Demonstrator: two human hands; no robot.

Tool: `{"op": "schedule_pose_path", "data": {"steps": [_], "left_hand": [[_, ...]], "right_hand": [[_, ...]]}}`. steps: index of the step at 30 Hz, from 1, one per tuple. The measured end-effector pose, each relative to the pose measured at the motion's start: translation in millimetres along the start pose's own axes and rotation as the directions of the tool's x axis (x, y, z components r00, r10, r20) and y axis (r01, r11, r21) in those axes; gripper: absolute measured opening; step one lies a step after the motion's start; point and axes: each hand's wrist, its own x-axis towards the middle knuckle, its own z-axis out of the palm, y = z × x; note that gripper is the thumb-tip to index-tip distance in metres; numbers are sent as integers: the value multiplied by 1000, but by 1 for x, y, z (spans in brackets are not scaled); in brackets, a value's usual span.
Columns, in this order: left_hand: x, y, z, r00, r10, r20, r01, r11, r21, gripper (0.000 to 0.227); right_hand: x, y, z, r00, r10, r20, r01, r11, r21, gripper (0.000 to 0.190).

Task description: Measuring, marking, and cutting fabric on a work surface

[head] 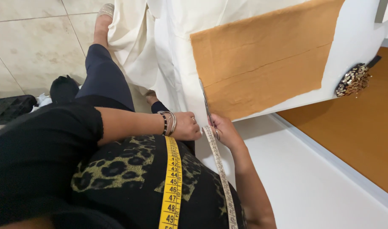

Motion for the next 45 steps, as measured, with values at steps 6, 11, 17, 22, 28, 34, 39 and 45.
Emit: {"op": "schedule_pose_path", "data": {"steps": [6, 11, 17, 22, 28, 34, 39, 45], "left_hand": [[3, -2, -8, 1000, -6, 3, 6, 1000, -2, 18], [11, -4, -22, 1000, -2, -21, 1, 1000, -19, 19], [18, -3, -30, 999, 5, -41, -5, 1000, -7, 19], [13, -5, -23, 998, -1, -60, -2, 999, -55, 19], [17, -6, -25, 998, -7, -60, 3, 998, -60, 20], [24, -7, -29, 997, -20, -70, 16, 998, -64, 20], [22, -10, -33, 998, -5, -61, 2, 998, -60, 18], [15, -9, -34, 996, -19, -83, 7, 990, -142, 23]], "right_hand": [[5, 5, 0, 1000, 6, 12, -5, 998, -61, 55], [14, -35, -12, 999, -8, 35, 9, 1000, -11, 50], [20, -29, -10, 999, 9, 33, -9, 1000, -19, 52], [16, -42, -6, 998, 69, -7, -69, 997, 44, 39], [32, -30, -17, 998, 6, 60, -6, 1000, 5, 51], [45, -40, -23, 999, -18, 44, 16, 999, 39, 50], [39, -53, -20, 999, 12, 33, -13, 999, 52, 40], [47, -93, -31, 998, 24, 66, -29, 997, 68, 39]]}}
